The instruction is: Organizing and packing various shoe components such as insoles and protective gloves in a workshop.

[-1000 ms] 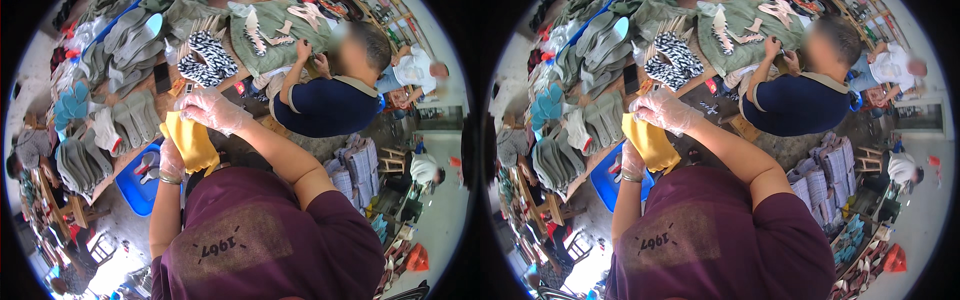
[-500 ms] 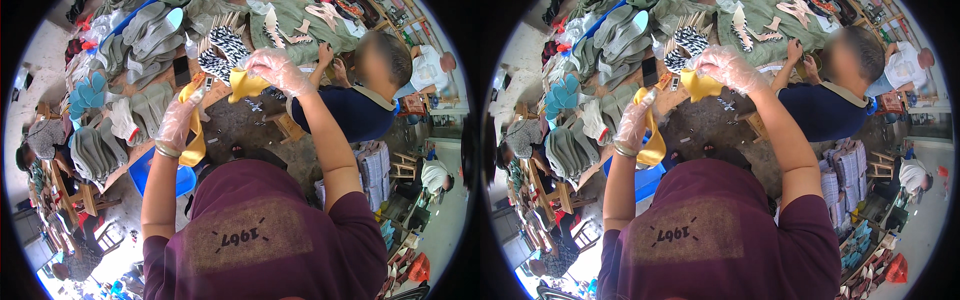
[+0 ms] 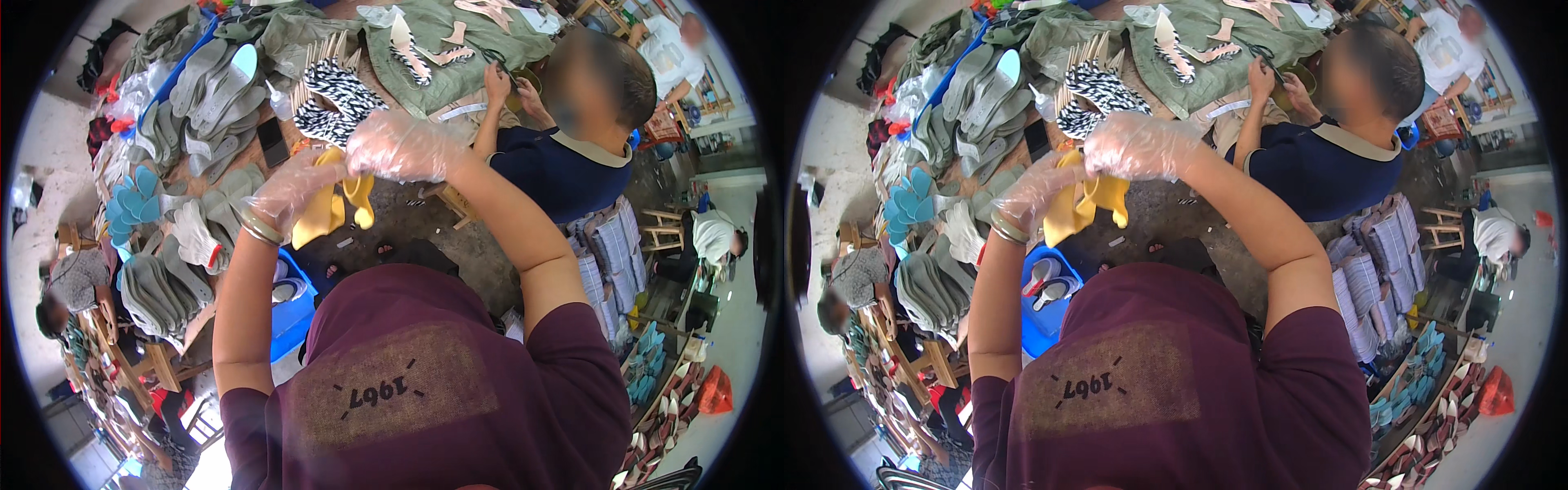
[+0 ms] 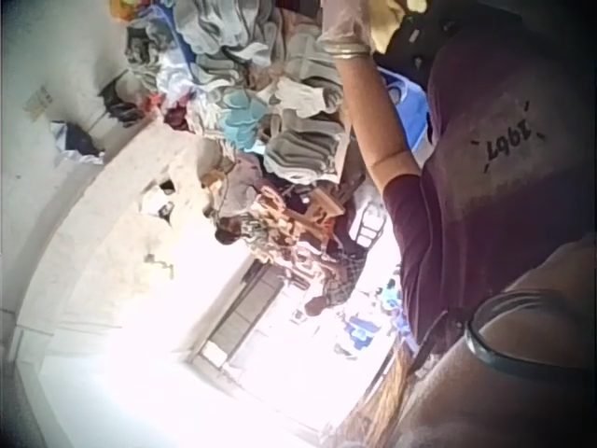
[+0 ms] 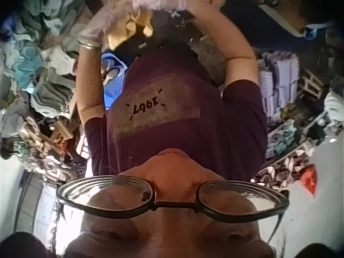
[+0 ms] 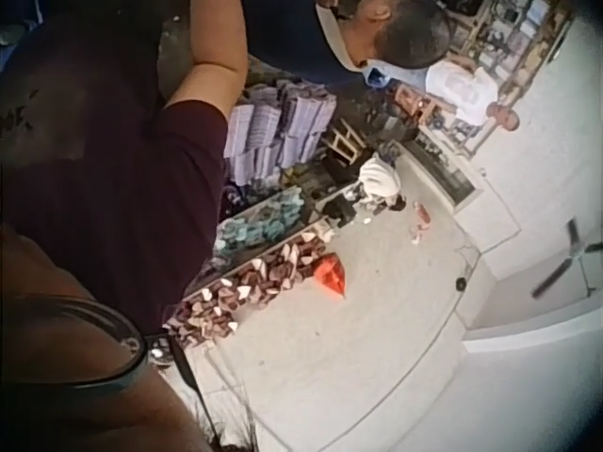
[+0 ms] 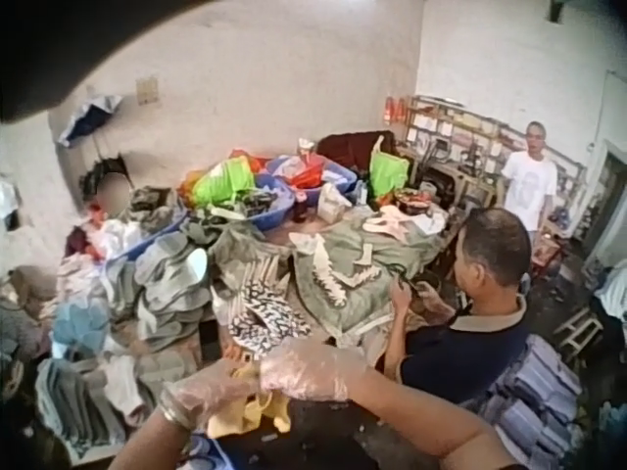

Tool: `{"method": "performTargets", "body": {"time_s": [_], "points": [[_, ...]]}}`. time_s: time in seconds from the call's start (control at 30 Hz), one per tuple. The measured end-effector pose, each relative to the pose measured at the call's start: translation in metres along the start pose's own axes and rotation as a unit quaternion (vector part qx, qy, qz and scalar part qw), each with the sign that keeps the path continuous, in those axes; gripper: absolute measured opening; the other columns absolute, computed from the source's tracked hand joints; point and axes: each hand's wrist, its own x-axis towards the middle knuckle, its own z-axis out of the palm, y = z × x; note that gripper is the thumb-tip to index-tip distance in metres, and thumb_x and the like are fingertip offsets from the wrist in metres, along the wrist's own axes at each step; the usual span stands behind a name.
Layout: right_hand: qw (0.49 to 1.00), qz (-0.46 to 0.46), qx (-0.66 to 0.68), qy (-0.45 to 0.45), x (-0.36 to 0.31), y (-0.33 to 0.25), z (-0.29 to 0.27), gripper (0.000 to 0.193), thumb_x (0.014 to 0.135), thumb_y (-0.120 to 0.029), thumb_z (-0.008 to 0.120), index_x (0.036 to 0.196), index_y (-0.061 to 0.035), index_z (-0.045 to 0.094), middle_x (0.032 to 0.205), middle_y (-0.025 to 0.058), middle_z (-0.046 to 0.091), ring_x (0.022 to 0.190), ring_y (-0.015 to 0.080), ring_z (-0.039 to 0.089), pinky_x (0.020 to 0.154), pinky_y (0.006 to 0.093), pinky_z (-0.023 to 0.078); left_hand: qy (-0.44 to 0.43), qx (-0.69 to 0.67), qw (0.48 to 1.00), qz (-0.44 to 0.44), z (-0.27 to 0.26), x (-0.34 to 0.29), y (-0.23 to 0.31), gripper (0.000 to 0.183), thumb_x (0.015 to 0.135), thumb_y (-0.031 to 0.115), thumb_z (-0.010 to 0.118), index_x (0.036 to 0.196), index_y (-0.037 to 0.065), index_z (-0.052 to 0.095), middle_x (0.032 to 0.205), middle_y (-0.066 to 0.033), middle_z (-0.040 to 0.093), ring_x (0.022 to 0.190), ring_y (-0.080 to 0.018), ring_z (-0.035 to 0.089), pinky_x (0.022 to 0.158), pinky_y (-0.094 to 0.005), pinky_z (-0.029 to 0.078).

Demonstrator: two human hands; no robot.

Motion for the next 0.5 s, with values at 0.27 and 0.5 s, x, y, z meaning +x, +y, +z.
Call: {"method": "performTargets", "body": {"time_s": [0.27, 0.5], "points": [[0.996, -0.011, -0.047, -0.072, -0.019, -0.020, 0.032, 0.011, 0.079, -0.013, 0.058, 0.081, -0.0105, 0.069, 0.078, 0.0080, 0.064, 0.080, 0.0258, 0.064, 0.071, 0.0383, 0.051, -0.057, 0.202, 0.977, -0.037, 0.012, 0.018, -0.034, 0.041, 0.081, 0.037, 0.069, 0.096, -0.001, 0.065, 0.088, -0.0018, 0.064, 0.070, -0.0073, 0.053, 0.064, -0.0266, 0.043], [0.994, 0.078, -0.049, -0.056, -0.052, -0.028, 0.039, 0.007, 0.080, -0.013, 0.059, 0.078, -0.0115, 0.065, 0.076, 0.0039, 0.058, 0.075, 0.0237, 0.060, 0.070, 0.0356, 0.048, 0.079, -0.129, 0.989, -0.005, 0.022, 0.014, -0.059, 0.019, 0.081, 0.011, 0.062, 0.097, 0.002, 0.059, 0.083, -0.0030, 0.061, 0.068, -0.0119, 0.058, 0.061, -0.0265, 0.048]]}}
